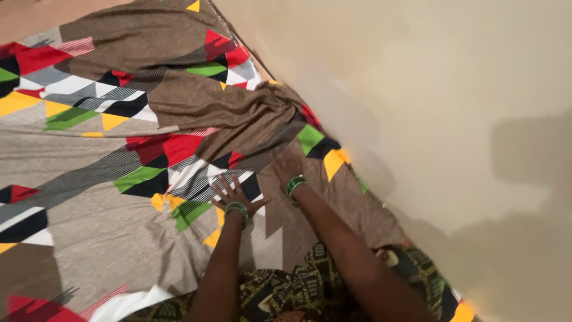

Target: The person spreads a bedsheet across a mattress and tucks the edges under the mattress by hand.

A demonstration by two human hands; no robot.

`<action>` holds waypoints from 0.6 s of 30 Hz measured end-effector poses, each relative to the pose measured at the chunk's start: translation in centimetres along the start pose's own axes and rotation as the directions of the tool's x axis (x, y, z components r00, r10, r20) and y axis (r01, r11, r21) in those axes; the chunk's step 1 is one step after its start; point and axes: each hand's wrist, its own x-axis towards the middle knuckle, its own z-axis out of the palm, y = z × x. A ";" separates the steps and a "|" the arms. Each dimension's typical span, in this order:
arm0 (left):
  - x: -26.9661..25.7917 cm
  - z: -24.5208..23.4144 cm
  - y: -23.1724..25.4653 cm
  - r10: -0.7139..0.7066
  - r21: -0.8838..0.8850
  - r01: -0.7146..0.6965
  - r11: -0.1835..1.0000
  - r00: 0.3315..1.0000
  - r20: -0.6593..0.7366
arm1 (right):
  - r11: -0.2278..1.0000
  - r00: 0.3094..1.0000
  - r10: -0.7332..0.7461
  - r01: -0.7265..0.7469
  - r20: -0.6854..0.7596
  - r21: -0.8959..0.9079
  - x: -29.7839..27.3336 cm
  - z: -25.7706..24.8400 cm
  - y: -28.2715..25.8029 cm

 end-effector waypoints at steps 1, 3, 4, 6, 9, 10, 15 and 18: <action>-0.5 0.2 -0.1 0.025 -0.030 -0.026 0.999 0.999 -0.044 | 0.998 0.998 0.048 -0.047 -0.036 0.028 -0.7 -0.3 -0.3; -1.0 -0.2 -0.5 0.052 -0.050 -0.057 0.997 0.994 -0.094 | 0.991 0.992 0.105 -0.099 -0.066 0.086 -2.0 -0.8 -1.2; -1.1 -0.1 -0.3 0.059 -0.053 -0.064 0.997 0.993 -0.102 | 0.989 0.992 0.113 -0.106 -0.064 0.105 -2.9 -0.7 -1.0; -1.0 0.0 -0.4 0.069 -0.068 -0.078 0.995 0.990 -0.126 | 0.991 0.993 0.093 -0.085 -0.076 0.106 -4.2 -1.1 -0.5; -0.6 0.6 -0.8 0.126 -0.095 -0.155 0.983 0.958 -0.259 | 0.998 0.996 0.055 -0.054 -0.074 0.025 -5.8 -3.3 1.1; -0.1 0.4 -0.7 0.167 -0.089 -0.212 0.973 0.917 -0.362 | 0.997 0.996 0.069 -0.070 -0.051 -0.017 -6.0 -4.7 1.9; 2.7 -5.6 4.0 0.521 0.252 -0.456 0.853 0.751 -0.405 | 0.972 0.971 0.204 -0.186 0.125 -0.146 -6.7 -13.5 5.8; 2.2 -11.3 7.6 0.476 0.180 -0.453 0.873 0.872 -0.114 | 0.974 0.989 0.147 -0.150 -0.031 -0.171 -6.0 -15.4 7.5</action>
